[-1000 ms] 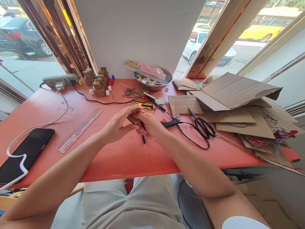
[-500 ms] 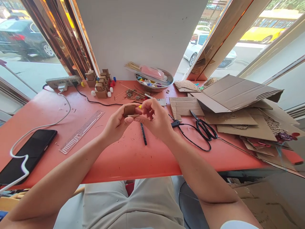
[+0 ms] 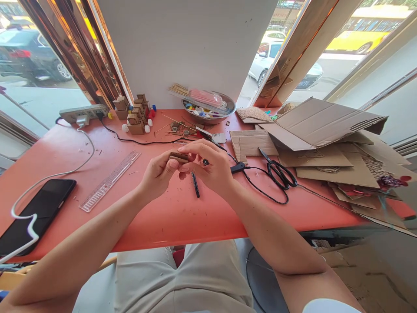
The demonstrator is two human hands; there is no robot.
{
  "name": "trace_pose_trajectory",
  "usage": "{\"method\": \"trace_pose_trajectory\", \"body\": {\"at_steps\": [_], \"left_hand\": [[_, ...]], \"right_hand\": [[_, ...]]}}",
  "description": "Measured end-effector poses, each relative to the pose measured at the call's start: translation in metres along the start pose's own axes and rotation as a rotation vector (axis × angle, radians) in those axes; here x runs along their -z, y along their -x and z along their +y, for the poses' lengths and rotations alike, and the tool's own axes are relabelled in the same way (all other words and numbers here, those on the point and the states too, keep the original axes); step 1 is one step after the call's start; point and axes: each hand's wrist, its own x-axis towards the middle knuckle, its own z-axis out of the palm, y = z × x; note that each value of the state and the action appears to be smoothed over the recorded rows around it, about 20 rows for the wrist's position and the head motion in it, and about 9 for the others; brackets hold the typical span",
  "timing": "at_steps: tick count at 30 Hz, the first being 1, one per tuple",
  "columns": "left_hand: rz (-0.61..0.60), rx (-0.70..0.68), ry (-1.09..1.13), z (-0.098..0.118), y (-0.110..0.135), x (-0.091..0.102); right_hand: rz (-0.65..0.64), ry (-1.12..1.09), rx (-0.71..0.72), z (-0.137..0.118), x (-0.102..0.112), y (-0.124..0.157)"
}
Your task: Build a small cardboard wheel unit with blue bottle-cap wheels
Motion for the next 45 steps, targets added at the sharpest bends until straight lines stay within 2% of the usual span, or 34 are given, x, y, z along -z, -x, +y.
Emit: {"method": "trace_pose_trajectory", "body": {"at_steps": [12,19,22,26,28,31,34,37,41,45], "left_hand": [[0.018,-0.026,-0.030,0.000,0.001,-0.008],[-0.032,0.057,-0.071,0.005,0.001,-0.005],[-0.102,0.073,-0.136,0.010,-0.002,-0.001],[-0.153,0.056,-0.312,0.018,-0.006,0.006],[-0.191,0.096,-0.392,0.022,-0.007,0.009],[-0.292,0.191,-0.437,0.027,-0.007,0.012],[-0.384,0.271,-0.406,0.029,-0.007,0.014],[-0.444,0.334,-0.345,0.029,-0.008,0.015],[-0.437,0.378,-0.178,0.028,-0.011,0.015],[-0.456,0.414,-0.056,0.025,-0.012,0.014]], "right_hand": [[0.091,-0.034,0.061,-0.006,-0.005,0.000],[0.076,-0.172,-0.083,-0.006,-0.006,0.001],[0.047,-0.178,-0.111,-0.006,-0.005,0.001],[0.014,-0.104,-0.048,-0.006,-0.001,-0.004],[-0.055,-0.037,-0.013,-0.006,0.003,-0.006],[-0.226,0.042,0.013,-0.005,0.011,-0.010],[-0.382,0.069,-0.013,-0.006,0.017,-0.012],[-0.454,0.032,-0.055,-0.009,0.017,-0.011],[-0.413,-0.127,-0.089,-0.015,0.012,-0.010],[-0.347,-0.198,-0.191,-0.016,0.010,-0.011]]}}
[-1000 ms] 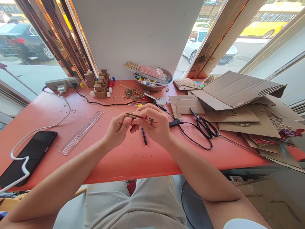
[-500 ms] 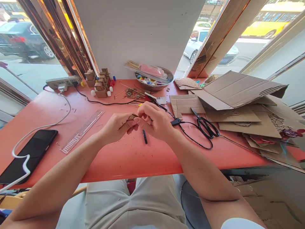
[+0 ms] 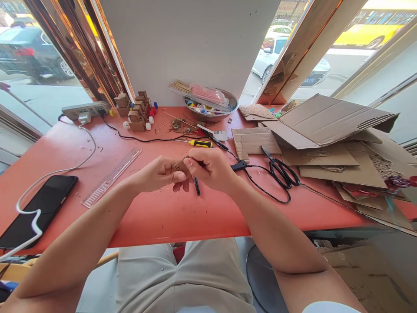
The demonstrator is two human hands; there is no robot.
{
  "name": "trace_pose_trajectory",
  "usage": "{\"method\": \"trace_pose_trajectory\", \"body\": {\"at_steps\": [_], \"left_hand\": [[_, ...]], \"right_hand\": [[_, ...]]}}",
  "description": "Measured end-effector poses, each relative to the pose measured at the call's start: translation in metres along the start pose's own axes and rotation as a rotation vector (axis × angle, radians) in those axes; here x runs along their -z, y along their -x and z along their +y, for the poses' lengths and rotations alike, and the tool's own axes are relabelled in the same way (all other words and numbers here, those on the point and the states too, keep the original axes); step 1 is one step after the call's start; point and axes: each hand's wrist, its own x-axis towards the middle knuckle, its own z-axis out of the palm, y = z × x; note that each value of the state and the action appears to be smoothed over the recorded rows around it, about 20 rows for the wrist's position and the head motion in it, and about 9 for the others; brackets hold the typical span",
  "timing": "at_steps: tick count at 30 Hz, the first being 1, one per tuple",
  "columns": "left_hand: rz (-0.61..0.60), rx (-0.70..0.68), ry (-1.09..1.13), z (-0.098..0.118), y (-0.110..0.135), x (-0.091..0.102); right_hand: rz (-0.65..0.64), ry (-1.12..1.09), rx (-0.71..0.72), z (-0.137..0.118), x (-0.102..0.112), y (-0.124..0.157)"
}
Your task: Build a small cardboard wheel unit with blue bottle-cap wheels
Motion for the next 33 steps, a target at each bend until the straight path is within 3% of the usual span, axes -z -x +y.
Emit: {"method": "trace_pose_trajectory", "body": {"at_steps": [4,10,18,26,33], "left_hand": [[0.052,-0.040,0.051,-0.001,-0.002,-0.007],[0.145,-0.054,0.114,-0.001,-0.003,-0.017],[0.103,-0.018,0.178,0.001,-0.002,-0.013],[0.213,-0.066,0.136,-0.002,-0.004,-0.001],[0.152,-0.071,0.146,-0.002,-0.004,-0.003]], "right_hand": [[0.081,-0.055,-0.116,0.001,0.000,-0.003],[-0.102,-0.502,-0.262,-0.003,-0.005,-0.004],[0.055,-0.353,-0.309,-0.003,-0.019,0.000],[-0.068,-0.346,-0.228,0.005,-0.001,-0.010],[0.093,-0.292,-0.215,0.005,-0.016,-0.005]]}}
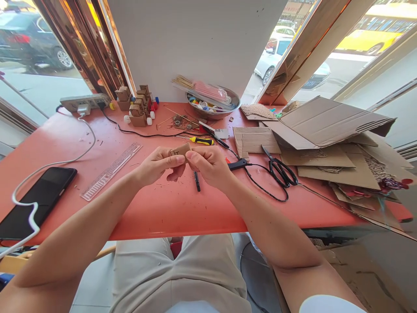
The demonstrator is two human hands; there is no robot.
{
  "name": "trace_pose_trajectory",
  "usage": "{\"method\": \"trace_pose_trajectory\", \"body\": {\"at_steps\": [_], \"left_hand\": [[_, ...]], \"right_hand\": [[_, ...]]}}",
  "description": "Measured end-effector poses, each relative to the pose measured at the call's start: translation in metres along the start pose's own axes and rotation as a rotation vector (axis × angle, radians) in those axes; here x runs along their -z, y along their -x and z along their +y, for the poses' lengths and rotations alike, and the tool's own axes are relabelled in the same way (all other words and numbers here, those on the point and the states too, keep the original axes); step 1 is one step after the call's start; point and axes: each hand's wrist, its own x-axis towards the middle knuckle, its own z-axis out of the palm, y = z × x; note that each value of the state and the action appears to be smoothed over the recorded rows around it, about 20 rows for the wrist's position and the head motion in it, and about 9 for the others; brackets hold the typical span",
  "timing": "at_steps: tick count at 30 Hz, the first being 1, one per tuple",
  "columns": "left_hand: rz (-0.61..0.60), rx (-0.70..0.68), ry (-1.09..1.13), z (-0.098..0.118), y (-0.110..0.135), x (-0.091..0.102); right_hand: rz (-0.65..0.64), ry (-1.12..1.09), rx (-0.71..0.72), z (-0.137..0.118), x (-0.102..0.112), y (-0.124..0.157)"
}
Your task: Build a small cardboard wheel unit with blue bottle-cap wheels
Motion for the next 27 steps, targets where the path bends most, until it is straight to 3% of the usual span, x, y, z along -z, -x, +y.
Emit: {"method": "trace_pose_trajectory", "body": {"at_steps": [4,9,11,23,27], "left_hand": [[-0.012,-0.001,-0.005,-0.006,-0.001,0.003],[-0.010,-0.016,-0.063,-0.004,-0.001,0.003],[-0.026,-0.018,-0.083,-0.002,0.000,0.001],[-0.045,0.031,-0.005,-0.008,-0.001,0.001],[-0.006,0.022,0.018,-0.012,-0.003,0.003]], "right_hand": [[0.010,-0.072,-0.017,0.009,-0.002,-0.002],[-0.231,-0.199,-0.093,0.005,0.008,-0.005],[-0.256,-0.173,-0.092,0.001,0.009,-0.004],[-0.044,-0.064,-0.119,0.007,-0.006,0.003],[-0.139,-0.125,-0.127,0.009,-0.002,-0.001]]}}
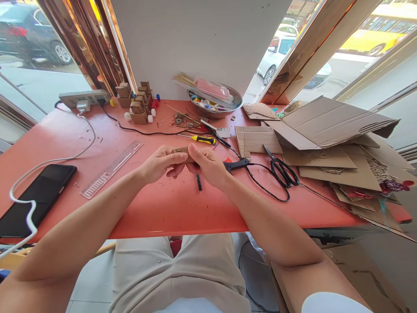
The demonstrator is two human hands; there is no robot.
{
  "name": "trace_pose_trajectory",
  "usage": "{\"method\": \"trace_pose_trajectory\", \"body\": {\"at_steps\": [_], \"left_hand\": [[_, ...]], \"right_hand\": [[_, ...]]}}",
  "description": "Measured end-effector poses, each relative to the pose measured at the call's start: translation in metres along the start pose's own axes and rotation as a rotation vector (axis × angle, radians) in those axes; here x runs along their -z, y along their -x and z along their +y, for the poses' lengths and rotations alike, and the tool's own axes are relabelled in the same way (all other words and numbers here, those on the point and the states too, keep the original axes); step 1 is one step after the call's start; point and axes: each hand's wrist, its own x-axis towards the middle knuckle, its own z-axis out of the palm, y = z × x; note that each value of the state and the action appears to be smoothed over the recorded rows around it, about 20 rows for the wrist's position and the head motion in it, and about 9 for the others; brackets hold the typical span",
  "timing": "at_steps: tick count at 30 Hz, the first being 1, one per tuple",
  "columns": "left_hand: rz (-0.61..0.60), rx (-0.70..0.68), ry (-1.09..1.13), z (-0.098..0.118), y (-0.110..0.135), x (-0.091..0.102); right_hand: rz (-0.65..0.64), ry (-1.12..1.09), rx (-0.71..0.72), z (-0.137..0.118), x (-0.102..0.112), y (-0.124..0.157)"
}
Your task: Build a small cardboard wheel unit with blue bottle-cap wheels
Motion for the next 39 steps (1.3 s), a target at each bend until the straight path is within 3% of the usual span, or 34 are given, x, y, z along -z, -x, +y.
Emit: {"method": "trace_pose_trajectory", "body": {"at_steps": [4,12,15,24,34,39], "left_hand": [[0.059,-0.029,0.029,0.000,0.000,-0.003],[0.075,0.046,0.070,0.003,0.000,-0.009],[0.104,0.093,0.184,0.002,0.000,-0.009],[0.145,0.310,0.644,0.002,-0.005,-0.010],[-0.004,0.212,0.438,-0.003,-0.002,-0.009],[0.027,0.164,0.352,-0.005,-0.003,-0.011]], "right_hand": [[-0.044,-0.056,0.009,-0.002,0.005,-0.003],[0.120,0.011,0.024,0.003,-0.003,0.001],[0.161,0.001,0.001,0.006,-0.005,0.001],[0.118,-0.029,0.008,-0.002,-0.006,-0.003],[0.060,-0.167,-0.148,0.001,-0.004,0.000],[0.051,-0.236,-0.148,-0.004,-0.003,0.000]]}}
